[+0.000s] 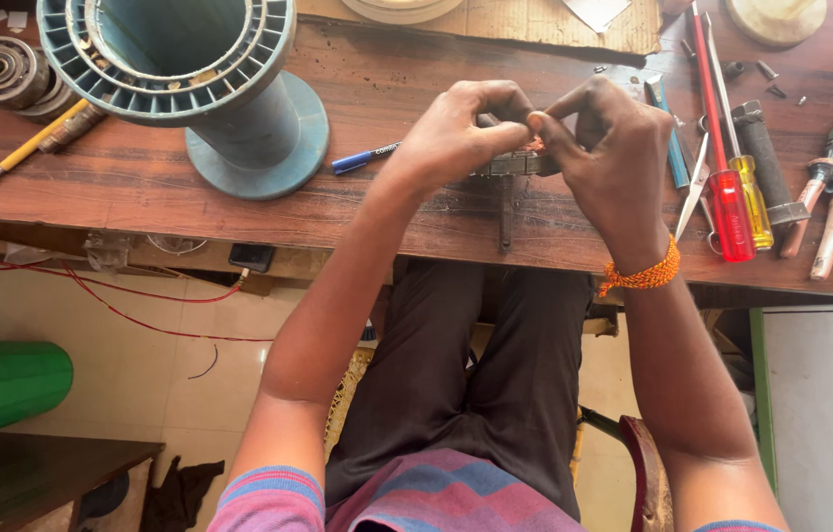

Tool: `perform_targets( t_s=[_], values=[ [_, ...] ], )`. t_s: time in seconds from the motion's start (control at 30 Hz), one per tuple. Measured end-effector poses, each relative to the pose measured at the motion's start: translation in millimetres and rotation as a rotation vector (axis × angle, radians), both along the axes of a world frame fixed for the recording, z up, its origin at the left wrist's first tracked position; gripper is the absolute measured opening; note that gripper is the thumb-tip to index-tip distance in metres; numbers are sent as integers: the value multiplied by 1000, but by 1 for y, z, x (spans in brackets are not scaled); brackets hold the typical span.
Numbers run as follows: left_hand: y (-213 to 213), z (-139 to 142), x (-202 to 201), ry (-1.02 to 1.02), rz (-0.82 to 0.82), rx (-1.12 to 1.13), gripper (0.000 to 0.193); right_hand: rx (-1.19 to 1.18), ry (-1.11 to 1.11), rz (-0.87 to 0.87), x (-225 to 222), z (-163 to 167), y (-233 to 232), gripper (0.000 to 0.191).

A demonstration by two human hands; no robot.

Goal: The person sits at a workbench and uses a green-handled screwdriver to pry and reposition copper windings on a small motor armature, turning the part to work on different sides and adjusting components by hand between screwdriver passes.

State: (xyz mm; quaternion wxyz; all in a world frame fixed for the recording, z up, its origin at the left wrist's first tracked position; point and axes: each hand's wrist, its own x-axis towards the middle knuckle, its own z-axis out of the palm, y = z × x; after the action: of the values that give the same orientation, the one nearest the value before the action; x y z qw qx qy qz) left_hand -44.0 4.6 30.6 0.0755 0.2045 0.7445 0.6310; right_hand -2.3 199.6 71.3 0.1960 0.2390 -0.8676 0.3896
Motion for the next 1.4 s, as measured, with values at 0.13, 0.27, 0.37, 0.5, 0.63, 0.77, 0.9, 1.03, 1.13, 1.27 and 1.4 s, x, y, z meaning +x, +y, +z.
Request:
perform_targets(
  t_s=[0.13,0.27,0.37,0.5,0.63,0.77,0.9,1.03,1.13,1.27,1.4],
  values=[
    [-23,8,0,-23,-163,-47,22,106,12,87,15,4,-9,12],
    [-37,11,-5,-102,-300,55,22,122,-1,5,42,-2,-20,16],
    [-39,11,-10,-70,-366,48,23,53,-8,-8,48,-3,-25,15],
    [-40,7,-18,220,-443,3,25,-19,-5,18,54,-3,-25,11],
    [-40,-4,-23,247,-496,95,25,-66,11,38,59,-9,-25,10],
    [-40,-10,-25,269,-528,141,27,-62,-62,-53,59,-21,-27,8],
    [-44,-6,-23,289,-511,96,35,-46,-151,-92,57,-32,-26,6],
    [-46,1,-4,353,-431,53,52,-106,-41,15,56,-36,-24,5],
    [-45,6,7,517,-404,35,64,-201,-13,34,57,-35,-22,4],
    [-44,10,8,466,-400,20,59,-256,-107,-122,58,-30,-25,7],
    [-43,7,5,426,-363,65,46,-275,-133,-150,60,-26,-37,6]
  ],
)
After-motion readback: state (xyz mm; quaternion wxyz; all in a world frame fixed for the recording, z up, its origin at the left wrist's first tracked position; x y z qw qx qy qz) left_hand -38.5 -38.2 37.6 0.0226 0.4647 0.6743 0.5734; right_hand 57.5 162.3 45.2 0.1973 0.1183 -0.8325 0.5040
